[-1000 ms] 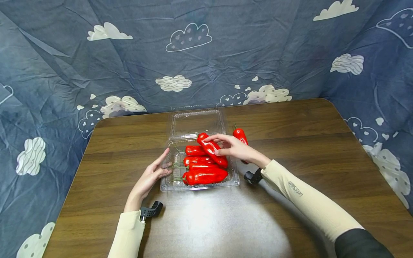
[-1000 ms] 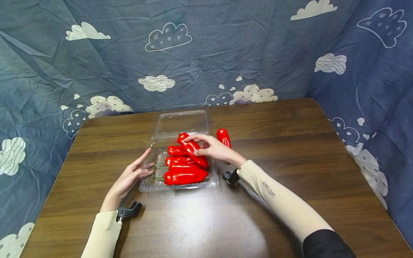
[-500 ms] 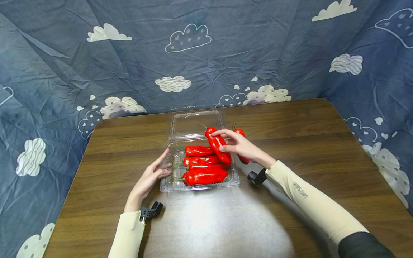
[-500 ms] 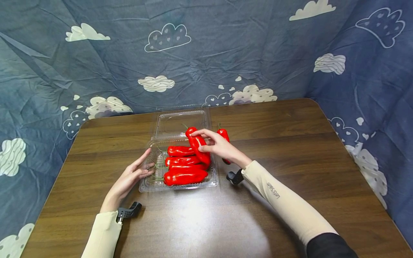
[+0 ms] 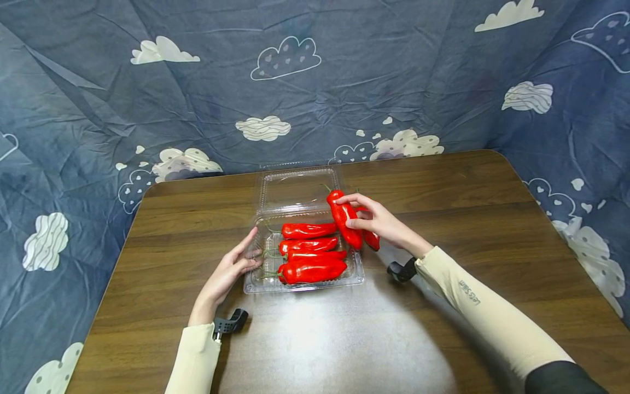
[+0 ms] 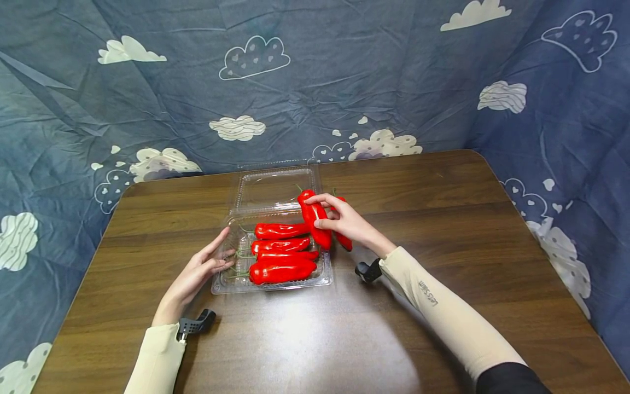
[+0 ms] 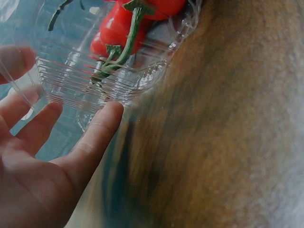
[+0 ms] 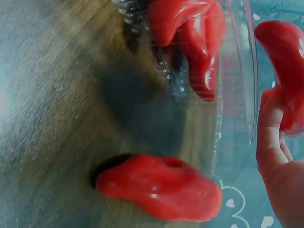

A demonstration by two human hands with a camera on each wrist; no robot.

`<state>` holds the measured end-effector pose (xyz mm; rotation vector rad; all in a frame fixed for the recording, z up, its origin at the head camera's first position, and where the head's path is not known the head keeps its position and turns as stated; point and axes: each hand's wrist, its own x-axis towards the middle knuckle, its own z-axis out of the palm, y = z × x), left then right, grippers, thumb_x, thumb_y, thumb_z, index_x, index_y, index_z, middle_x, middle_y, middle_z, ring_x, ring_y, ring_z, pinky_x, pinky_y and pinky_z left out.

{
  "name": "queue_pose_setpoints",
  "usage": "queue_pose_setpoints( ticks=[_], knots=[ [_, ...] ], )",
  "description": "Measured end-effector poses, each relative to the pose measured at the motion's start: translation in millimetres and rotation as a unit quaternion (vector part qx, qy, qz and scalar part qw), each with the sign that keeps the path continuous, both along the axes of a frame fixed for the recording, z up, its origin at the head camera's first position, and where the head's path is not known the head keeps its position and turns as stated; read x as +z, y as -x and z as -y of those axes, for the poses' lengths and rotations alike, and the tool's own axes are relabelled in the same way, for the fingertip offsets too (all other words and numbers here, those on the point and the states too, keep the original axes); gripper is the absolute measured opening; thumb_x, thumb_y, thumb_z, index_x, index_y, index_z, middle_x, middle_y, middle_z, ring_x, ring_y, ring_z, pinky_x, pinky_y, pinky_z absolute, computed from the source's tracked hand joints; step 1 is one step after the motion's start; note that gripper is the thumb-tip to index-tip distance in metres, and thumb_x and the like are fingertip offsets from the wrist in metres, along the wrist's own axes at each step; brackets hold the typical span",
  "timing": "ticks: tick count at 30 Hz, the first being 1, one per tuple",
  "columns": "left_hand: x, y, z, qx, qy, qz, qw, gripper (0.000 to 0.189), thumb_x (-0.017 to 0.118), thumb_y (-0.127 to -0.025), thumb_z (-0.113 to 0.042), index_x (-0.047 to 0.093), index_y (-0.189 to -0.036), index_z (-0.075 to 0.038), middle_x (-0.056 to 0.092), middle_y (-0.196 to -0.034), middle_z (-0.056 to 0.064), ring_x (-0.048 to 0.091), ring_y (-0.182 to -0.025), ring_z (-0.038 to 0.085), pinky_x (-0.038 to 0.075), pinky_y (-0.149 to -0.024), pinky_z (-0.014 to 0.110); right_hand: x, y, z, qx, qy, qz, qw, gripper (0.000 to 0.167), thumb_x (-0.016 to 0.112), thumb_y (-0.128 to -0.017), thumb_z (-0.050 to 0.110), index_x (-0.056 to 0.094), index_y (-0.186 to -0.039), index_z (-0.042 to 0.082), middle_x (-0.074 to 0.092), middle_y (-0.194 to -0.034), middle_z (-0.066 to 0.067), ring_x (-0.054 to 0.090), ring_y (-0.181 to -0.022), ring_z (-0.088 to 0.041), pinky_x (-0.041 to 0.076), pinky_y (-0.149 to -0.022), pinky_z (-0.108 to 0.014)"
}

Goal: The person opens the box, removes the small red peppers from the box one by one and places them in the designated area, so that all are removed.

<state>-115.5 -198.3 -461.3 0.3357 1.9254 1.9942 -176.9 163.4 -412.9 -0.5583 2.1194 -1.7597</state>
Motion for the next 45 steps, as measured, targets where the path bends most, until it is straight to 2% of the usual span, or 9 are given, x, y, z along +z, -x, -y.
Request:
queue_pose_setpoints(
  ticks=[15, 21, 28, 37, 45],
  knots=[
    [0.8, -0.3, 0.0, 0.005, 0.005, 0.011, 0.9999, 0.069, 0.040, -0.091, 0.010, 0.017, -0.153, -0.007, 0.009, -0.159, 0.007, 0.031, -0.131, 0.044, 0.045, -0.097, 0.025, -8.2, 0.9, -18, -0.035, 0.004, -0.006, 0.9993, 0.045, 0.061, -0.090, 0.005, 0.049, -0.133, 0.002, 0.046, -0.133, -0.018, 0.052, -0.109, -0.035, 0.052, -0.082, -0.029],
    [0.1, -0.7, 0.0, 0.004, 0.000, 0.011, 0.9999, 0.069, 0.041, -0.091, 0.009, 0.017, -0.153, -0.007, 0.009, -0.159, 0.006, 0.030, -0.132, 0.044, 0.044, -0.098, 0.027, -11.3, 1.9, -27, -0.054, 0.008, -0.029, 0.9981, 0.044, 0.060, -0.089, 0.002, 0.049, -0.132, -0.002, 0.048, -0.131, -0.019, 0.052, -0.108, -0.029, 0.048, -0.087, -0.023],
    [0.1, -0.2, -0.3, 0.004, -0.002, 0.009, 0.9999, 0.069, 0.041, -0.090, 0.009, 0.016, -0.153, -0.006, 0.008, -0.159, 0.007, 0.030, -0.132, 0.044, 0.044, -0.098, 0.027, -13.6, 3.1, -39, -0.074, 0.013, -0.046, 0.9961, 0.042, 0.059, -0.089, -0.001, 0.049, -0.130, -0.005, 0.048, -0.130, -0.020, 0.058, -0.096, -0.019, 0.050, -0.079, -0.020],
    [0.0, 0.4, 0.2, 0.003, -0.004, 0.008, 1.0000, 0.068, 0.040, -0.091, 0.010, 0.016, -0.153, -0.006, 0.008, -0.159, 0.007, 0.029, -0.132, 0.044, 0.044, -0.099, 0.028, -20.0, 3.7, -50, -0.100, -0.003, -0.048, 0.9938, 0.044, 0.059, -0.089, 0.001, 0.049, -0.131, -0.003, 0.051, -0.126, -0.024, 0.058, -0.098, -0.023, 0.051, -0.079, -0.021],
    [0.4, 0.2, 0.3, 0.003, -0.005, 0.008, 0.9999, 0.068, 0.040, -0.091, 0.010, 0.016, -0.153, -0.005, 0.008, -0.159, 0.006, 0.029, -0.133, 0.044, 0.043, -0.100, 0.029, -25.1, 2.2, -58, -0.127, -0.015, -0.041, 0.9910, 0.045, 0.059, -0.089, 0.000, 0.048, -0.133, -0.002, 0.050, -0.128, -0.024, 0.058, -0.093, -0.018, 0.050, -0.073, -0.020]
  ],
)
